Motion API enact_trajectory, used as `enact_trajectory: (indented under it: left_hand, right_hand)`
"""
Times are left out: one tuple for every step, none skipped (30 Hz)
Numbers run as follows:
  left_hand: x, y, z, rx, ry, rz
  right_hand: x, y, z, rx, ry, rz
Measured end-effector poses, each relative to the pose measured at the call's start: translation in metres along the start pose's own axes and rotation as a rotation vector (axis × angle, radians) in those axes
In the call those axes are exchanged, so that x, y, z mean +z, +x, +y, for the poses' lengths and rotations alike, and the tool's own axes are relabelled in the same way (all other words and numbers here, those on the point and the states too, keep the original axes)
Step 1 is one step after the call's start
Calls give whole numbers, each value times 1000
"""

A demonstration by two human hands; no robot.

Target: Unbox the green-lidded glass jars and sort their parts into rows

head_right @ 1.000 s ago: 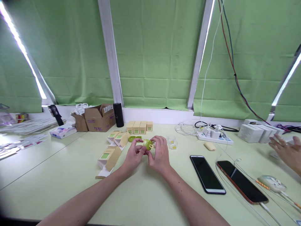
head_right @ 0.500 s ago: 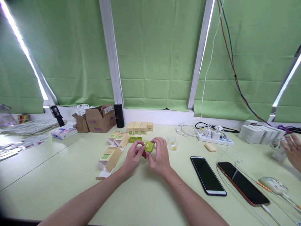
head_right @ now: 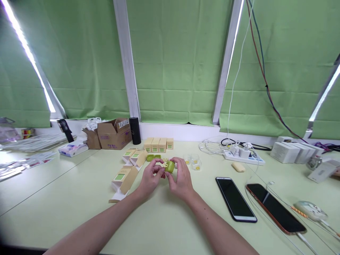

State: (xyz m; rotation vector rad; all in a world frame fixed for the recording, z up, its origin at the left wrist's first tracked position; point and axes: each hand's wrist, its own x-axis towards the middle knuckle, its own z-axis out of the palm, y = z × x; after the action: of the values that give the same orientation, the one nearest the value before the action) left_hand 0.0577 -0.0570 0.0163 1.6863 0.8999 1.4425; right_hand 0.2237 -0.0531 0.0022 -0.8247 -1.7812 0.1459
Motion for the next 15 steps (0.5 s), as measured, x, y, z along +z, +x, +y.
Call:
enact_trajectory:
  left_hand:
    - [0,0,0,11,28,-7]
    - [-1,0,0,21,55,-16]
    - [-1,-1,0,33,82,-22]
    - [-1,-1,0,44,106,-27]
    - [-2,-1,0,55,129,-31]
    - [-2,-1,0,65,152,-36]
    - [-2,-1,0,74,172,-40]
    - [-2,-1,-1,82,189,-43]
    - [-2,-1,-2,87,205,-43]
    - [-2,-1,-2,91,221,-40]
    - [-2,-1,-3,96,236,-35]
    - [-3,-1,-4,100,251,-29]
    - [-3,-1,-4,105,266,-24]
    - [-3,-1,-4,111,281,-20]
    - [-3,-1,-4,118,296,-17]
  right_hand:
    - [0,0,0,7,8,-4]
    - [0,0,0,13,15,-10]
    - [0,0,0,18,23,-14]
    - [0,0,0,20,32,-19]
    - [0,0,0,20,41,-23]
    - [0,1,0,18,51,-26]
    - [0,1,0,15,59,-29]
    - [0,1,0,12,66,-31]
    - [-1,1,0,9,72,-33]
    - [-1,1,0,6,76,-35]
    - [-1,2,-1,3,79,-35]
    - [-1,2,-1,1,82,-34]
    - [-1,2,-1,-1,85,-32]
    - [-1,2,-1,-4,88,-31]
    - [-1,2,-1,-6,93,-32]
